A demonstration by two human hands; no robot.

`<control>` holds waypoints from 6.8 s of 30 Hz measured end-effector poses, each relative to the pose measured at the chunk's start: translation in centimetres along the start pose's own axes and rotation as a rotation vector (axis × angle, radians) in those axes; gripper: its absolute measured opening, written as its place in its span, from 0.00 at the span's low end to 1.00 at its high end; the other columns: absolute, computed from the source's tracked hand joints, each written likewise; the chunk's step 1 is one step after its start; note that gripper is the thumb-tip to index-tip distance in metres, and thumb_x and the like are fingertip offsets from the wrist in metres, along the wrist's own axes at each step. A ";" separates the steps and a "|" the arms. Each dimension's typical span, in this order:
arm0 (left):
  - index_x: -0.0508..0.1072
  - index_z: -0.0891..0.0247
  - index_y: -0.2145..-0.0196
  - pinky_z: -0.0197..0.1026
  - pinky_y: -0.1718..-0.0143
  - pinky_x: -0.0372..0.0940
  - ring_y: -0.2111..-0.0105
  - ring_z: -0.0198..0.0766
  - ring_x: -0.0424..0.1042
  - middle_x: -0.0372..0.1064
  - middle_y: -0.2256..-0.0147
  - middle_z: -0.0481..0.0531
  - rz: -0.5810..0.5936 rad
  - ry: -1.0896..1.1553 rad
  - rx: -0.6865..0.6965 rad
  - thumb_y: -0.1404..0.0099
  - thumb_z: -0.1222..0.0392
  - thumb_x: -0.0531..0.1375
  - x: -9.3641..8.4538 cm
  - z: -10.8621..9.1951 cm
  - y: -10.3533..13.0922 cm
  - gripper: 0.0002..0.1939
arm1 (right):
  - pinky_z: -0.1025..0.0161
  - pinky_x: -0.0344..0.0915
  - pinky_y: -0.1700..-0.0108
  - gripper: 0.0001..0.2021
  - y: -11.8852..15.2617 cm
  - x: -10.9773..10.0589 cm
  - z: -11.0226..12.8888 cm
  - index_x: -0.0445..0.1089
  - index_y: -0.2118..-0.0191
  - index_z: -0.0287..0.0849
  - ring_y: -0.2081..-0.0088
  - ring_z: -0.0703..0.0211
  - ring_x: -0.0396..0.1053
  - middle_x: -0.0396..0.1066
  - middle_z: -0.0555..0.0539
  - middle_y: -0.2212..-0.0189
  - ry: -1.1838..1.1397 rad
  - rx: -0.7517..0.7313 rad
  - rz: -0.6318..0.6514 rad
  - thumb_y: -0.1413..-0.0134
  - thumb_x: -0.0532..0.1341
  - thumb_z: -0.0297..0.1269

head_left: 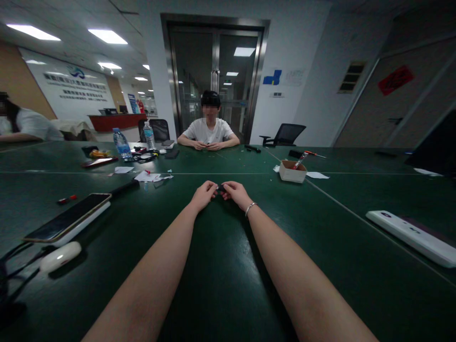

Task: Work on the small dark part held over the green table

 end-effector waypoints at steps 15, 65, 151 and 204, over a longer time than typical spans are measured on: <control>0.69 0.62 0.59 0.30 0.76 0.62 0.71 0.31 0.68 0.68 0.66 0.51 -0.030 0.107 -0.024 0.38 0.55 0.55 -0.2 -0.2 -0.1 0.12 | 0.74 0.62 0.83 0.04 -0.2 0.5 0.3 0.69 0.62 0.36 0.83 0.70 0.65 0.70 0.52 0.80 0.104 -0.042 0.014 0.42 0.58 0.26; 0.69 0.61 0.56 0.30 0.79 0.59 0.74 0.30 0.65 0.67 0.67 0.50 -0.037 0.008 -0.007 0.38 0.56 0.55 -0.1 0.4 -0.5 0.14 | 0.74 0.62 0.83 0.03 -0.3 0.7 0.0 0.67 0.63 0.36 0.83 0.70 0.65 0.69 0.53 0.81 0.086 -0.013 0.054 0.43 0.58 0.25; 0.67 0.62 0.54 0.32 0.77 0.55 0.80 0.29 0.59 0.62 0.78 0.43 -0.058 0.139 0.035 0.39 0.59 0.54 -0.3 0.7 -0.8 0.15 | 0.74 0.63 0.81 0.22 0.2 0.4 0.8 0.63 0.48 0.43 0.82 0.72 0.62 0.69 0.53 0.72 0.105 -0.004 0.180 0.49 0.64 0.29; 0.69 0.62 0.56 0.33 0.75 0.58 0.77 0.30 0.63 0.64 0.75 0.46 -0.167 0.077 -0.011 0.38 0.59 0.52 -0.8 -0.2 -0.2 0.13 | 0.73 0.64 0.80 0.10 0.0 0.7 0.5 0.63 0.55 0.39 0.81 0.69 0.65 0.71 0.48 0.75 0.109 0.099 0.184 0.39 0.56 0.38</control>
Point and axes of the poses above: each hand's wrist, its own y-axis away from the middle knuckle, its own x-axis out of the palm, z = x × y, the point moved 2 cm from there along -y, towards the middle knuckle
